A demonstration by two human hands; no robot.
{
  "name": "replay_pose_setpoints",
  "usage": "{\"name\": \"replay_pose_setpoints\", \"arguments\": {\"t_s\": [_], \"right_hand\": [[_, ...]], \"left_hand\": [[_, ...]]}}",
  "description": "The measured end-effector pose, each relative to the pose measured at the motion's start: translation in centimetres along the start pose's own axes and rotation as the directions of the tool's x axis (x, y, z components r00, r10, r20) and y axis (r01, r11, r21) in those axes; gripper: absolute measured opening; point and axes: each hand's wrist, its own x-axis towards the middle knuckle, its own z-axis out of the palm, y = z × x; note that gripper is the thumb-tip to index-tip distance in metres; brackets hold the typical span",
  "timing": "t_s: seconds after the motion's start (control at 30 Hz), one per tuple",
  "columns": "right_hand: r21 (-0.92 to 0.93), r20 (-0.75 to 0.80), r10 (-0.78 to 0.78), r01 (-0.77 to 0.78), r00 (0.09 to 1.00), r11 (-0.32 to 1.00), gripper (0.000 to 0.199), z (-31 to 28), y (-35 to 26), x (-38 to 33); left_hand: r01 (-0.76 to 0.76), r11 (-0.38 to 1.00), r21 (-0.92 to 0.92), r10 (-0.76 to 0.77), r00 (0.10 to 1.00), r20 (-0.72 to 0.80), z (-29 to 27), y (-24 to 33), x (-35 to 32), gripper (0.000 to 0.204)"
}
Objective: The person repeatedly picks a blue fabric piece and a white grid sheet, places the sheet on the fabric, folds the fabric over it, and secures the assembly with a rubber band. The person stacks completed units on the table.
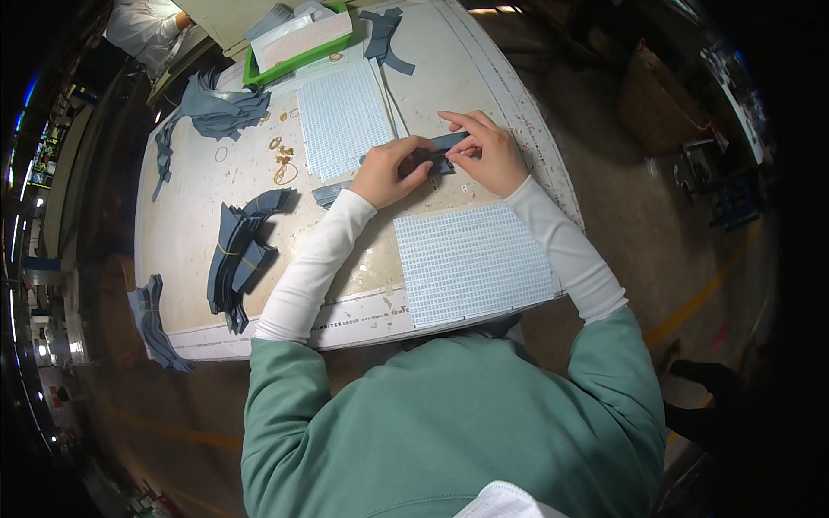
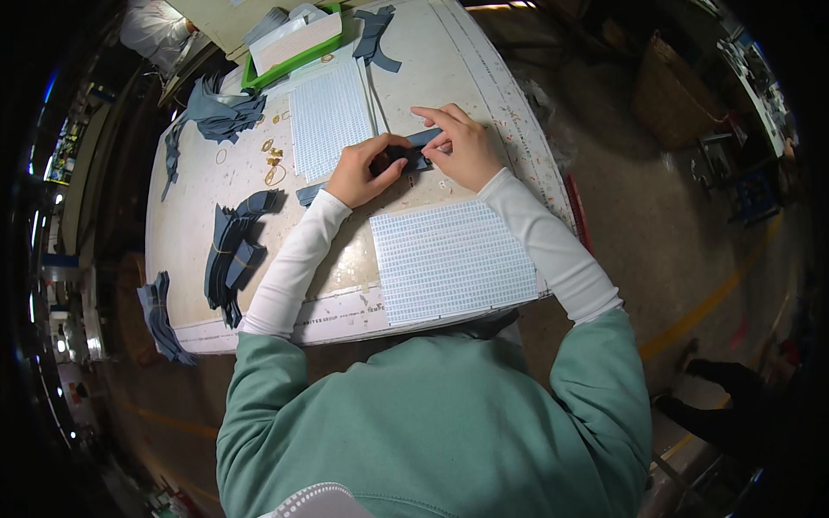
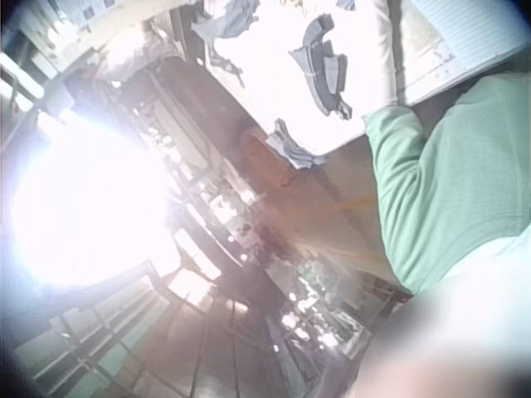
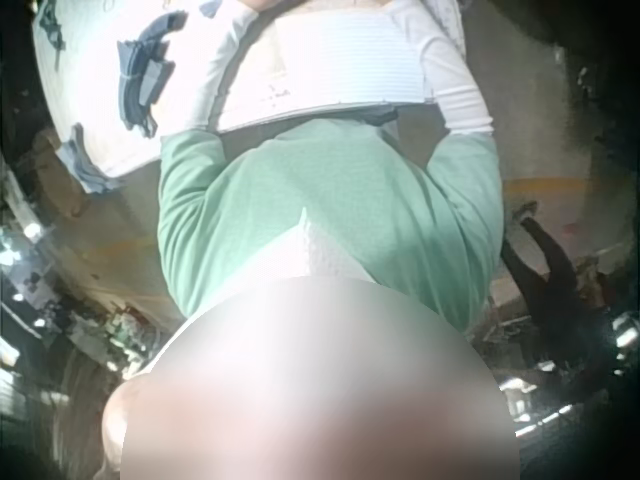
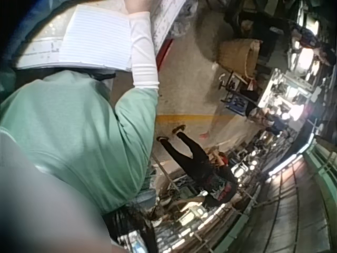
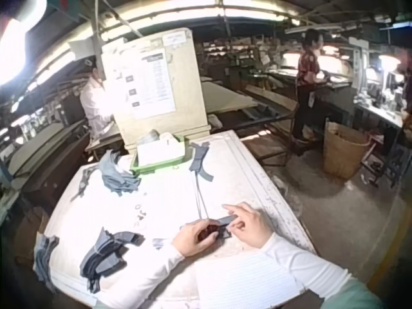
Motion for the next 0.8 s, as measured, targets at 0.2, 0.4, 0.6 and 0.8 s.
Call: {"name": "replay_pose_setpoints", "arguments": {"t_s": [0.2,0.4,0.6,0.8], "right_hand": [[-0.031,0.056,0.017,-0.015,0.998,0.999,0.061,0.7,0.1,-0.1],[-0.066,0.020,-0.048,0.049,0.999,0.997,0.064,0.6,0.2,0.2],[0.034,0.092,-0.043,0.040,0.995,0.999,0.078,0.8,-0.4,0.2],[-0.214,0.132,-0.161,0.187,0.978,0.959,0.078,1.6,0.1,0.2]], "left_hand": [[-0.176,0.978,0.114,0.180,0.983,-0.028,0.3,-0.2,-0.1,0.025],[-0.097,0.991,0.094,0.098,0.995,-0.007,0.3,-0.2,-0.1,0.025],[-0.112,0.975,0.190,0.112,0.994,0.010,0.3,-0.3,0.0,0.024],[-0.132,0.985,0.114,0.134,0.991,-0.009,0.5,-0.3,-0.2,0.027]]}}
